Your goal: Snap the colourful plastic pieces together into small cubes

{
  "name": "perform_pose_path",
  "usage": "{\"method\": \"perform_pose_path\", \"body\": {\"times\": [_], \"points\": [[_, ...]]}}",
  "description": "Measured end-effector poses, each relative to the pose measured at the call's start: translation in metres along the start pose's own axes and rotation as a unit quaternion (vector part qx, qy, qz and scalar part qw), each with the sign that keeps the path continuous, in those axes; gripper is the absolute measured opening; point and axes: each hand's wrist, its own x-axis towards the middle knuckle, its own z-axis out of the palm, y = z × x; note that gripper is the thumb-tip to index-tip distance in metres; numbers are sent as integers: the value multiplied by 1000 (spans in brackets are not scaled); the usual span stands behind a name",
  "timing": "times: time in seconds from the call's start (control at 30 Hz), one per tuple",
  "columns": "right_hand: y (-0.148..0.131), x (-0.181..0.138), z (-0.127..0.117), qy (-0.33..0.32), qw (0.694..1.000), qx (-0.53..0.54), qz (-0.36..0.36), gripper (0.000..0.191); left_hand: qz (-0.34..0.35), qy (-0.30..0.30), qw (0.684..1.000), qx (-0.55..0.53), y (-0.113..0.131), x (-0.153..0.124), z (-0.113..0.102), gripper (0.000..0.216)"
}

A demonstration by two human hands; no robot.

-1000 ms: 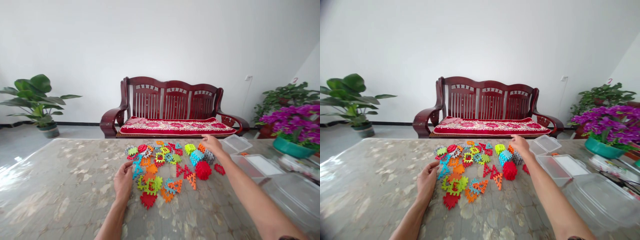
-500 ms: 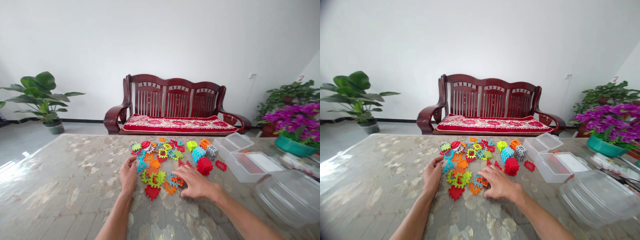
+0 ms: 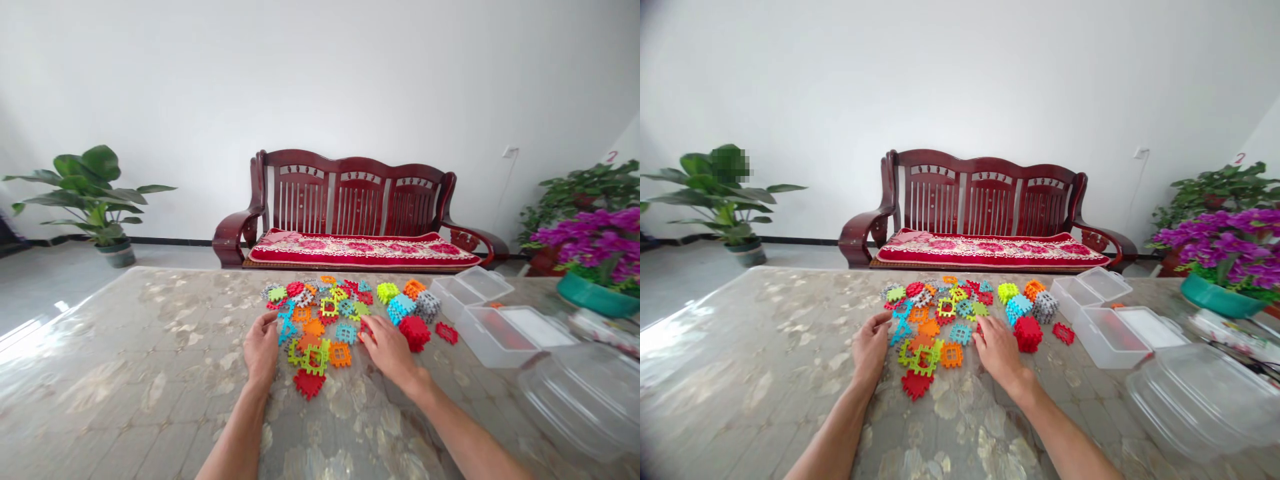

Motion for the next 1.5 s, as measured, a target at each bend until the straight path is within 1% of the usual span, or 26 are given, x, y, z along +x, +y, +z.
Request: {"method": "perform_pose_path", "body": {"times": [0.03, 0.1, 0.2, 0.3, 0.33, 0.4, 0.43, 0.5, 0.6, 0.67, 0.73, 0.83, 0.93, 1.0, 1.17, 1.23, 1.4, 1.5], "points": [[-1, -1, 1, 15, 1000, 2, -5, 31, 4, -1, 1000, 1, -1, 0, 0, 34], [-6, -5, 4, 14, 999, 18, -32, 28, 9, -4, 1000, 3, -1, 0, 0, 33], [-16, -11, 8, -27, 995, 42, -90, 27, 8, -6, 1000, 5, -1, 0, 0, 33], [-25, -14, 14, -67, 990, 24, -124, 38, 10, -4, 1000, 5, 0, -1, -1, 33], [-26, -14, 16, -75, 989, 13, -130, 38, 9, -4, 1000, 4, 0, -1, -1, 34], [-27, -13, 21, -83, 987, -7, -135, 30, 5, -5, 1000, 0, 0, -1, 0, 35], [-26, -12, 23, -84, 988, -10, -132, 26, 3, -5, 1000, -1, -1, 0, 0, 35], [-23, -8, 25, -75, 992, 1, -106, 27, 1, -4, 1000, 0, -2, 0, 0, 34], [-15, 2, 24, -45, 998, 46, -20, 34, 0, -7, 1000, 0, -3, 1, 1, 34], [-8, 12, 20, -32, 996, 71, 37, 41, -3, -9, 1000, -1, -3, 1, 1, 34], [1, 20, 16, -29, 994, 84, 69, 46, -4, -10, 1000, -1, -4, 0, 1, 35], [14, 28, 14, -11, 994, 75, 76, 51, -5, -9, 1000, -4, -5, 1, 2, 36], [19, 28, 15, 4, 996, 38, 77, 46, 0, -11, 1000, -9, -7, 2, 3, 35], [16, 27, 15, -3, 997, 4, 77, 46, 1, -15, 1000, -12, -8, 2, 3, 35], [4, 26, 13, -51, 990, -98, 91, 58, -1, -11, 1000, -4, -6, 0, 2, 35], [1, 28, 12, -66, 986, -124, 94, 59, 1, -10, 1000, -4, -4, 0, 1, 34], [-4, 32, 12, -70, 981, -156, 92, 53, -10, -16, 1000, 7, 0, -1, -1, 35], [-8, 31, 11, -67, 981, -156, 91, 54, -6, -8, 1000, 21, 2, -1, -2, 34]]}}
